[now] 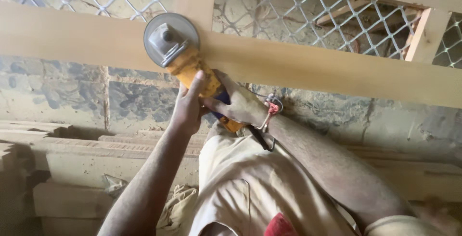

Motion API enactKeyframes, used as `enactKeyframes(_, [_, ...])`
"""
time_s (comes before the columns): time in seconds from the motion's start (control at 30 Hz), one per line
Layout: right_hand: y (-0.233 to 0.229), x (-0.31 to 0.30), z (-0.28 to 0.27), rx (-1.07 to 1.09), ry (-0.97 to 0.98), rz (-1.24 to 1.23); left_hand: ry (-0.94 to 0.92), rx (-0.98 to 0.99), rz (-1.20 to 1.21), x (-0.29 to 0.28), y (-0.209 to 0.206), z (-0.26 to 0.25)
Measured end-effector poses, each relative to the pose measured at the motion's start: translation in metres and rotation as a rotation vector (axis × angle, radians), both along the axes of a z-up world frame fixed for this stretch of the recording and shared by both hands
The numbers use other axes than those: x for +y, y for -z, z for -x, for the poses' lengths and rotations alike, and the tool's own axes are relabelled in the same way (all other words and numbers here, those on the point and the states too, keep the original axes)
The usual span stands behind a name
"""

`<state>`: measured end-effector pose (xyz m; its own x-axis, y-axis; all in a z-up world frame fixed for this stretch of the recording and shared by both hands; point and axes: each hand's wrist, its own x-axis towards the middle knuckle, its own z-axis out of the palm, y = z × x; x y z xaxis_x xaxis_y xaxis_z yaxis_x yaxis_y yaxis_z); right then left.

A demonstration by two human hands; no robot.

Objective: The person uses a handheld power grinder to smooth the wooden surface of a door frame. They move the tool along the wood and use their hands to feel the surface.

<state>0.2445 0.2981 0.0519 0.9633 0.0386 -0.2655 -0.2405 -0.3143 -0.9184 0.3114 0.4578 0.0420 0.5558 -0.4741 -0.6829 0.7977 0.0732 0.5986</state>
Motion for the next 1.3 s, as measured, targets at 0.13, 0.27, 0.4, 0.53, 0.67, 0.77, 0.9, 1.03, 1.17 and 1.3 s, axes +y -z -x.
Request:
enactKeyframes(0.13, [-0.005, -0.042, 0.055, 0.365, 0.101, 0.01, 0.093, -0.053, 0.076, -0.047, 0.019, 0.042])
enactKeyframes(0.27, [-0.002, -0.106, 0.141, 0.313, 0.245, -0.026, 0.167, -0.036, 0.128, -0.127, 0.031, 0.11])
enactKeyframes(0.4, [0.008, -0.18, 0.229, 0.296, 0.432, -0.069, 0.257, -0.057, 0.222, -0.218, 0.033, 0.176])
enactKeyframes(0.53, [0.0, -0.264, 0.309, 0.306, 0.57, -0.252, 0.345, -0.01, 0.244, -0.318, 0.033, 0.247])
enactKeyframes(0.67, [-0.002, -0.33, 0.389, 0.36, 0.738, -0.417, 0.454, 0.064, 0.263, -0.4, 0.039, 0.319])
enactKeyframes(0.77, [0.003, -0.369, 0.432, 0.329, 0.902, -0.574, 0.602, 0.005, 0.259, -0.462, 0.043, 0.353])
enactKeyframes(0.9, [0.013, -0.42, 0.488, 0.202, 1.001, -0.615, 0.805, 0.012, 0.16, -0.536, 0.036, 0.392])
enactKeyframes(1.03, [0.022, -0.471, 0.532, 0.101, 1.133, -0.641, 0.916, -0.086, 0.158, -0.612, 0.044, 0.433])
enactKeyframes(1.17, [0.032, -0.51, 0.551, 0.014, 1.287, -0.716, 0.954, -0.139, 0.272, -0.676, 0.068, 0.468])
enactKeyframes(1.3, [0.044, -0.51, 0.564, -0.026, 1.402, -0.717, 1.047, -0.091, 0.089, -0.697, 0.08, 0.489])
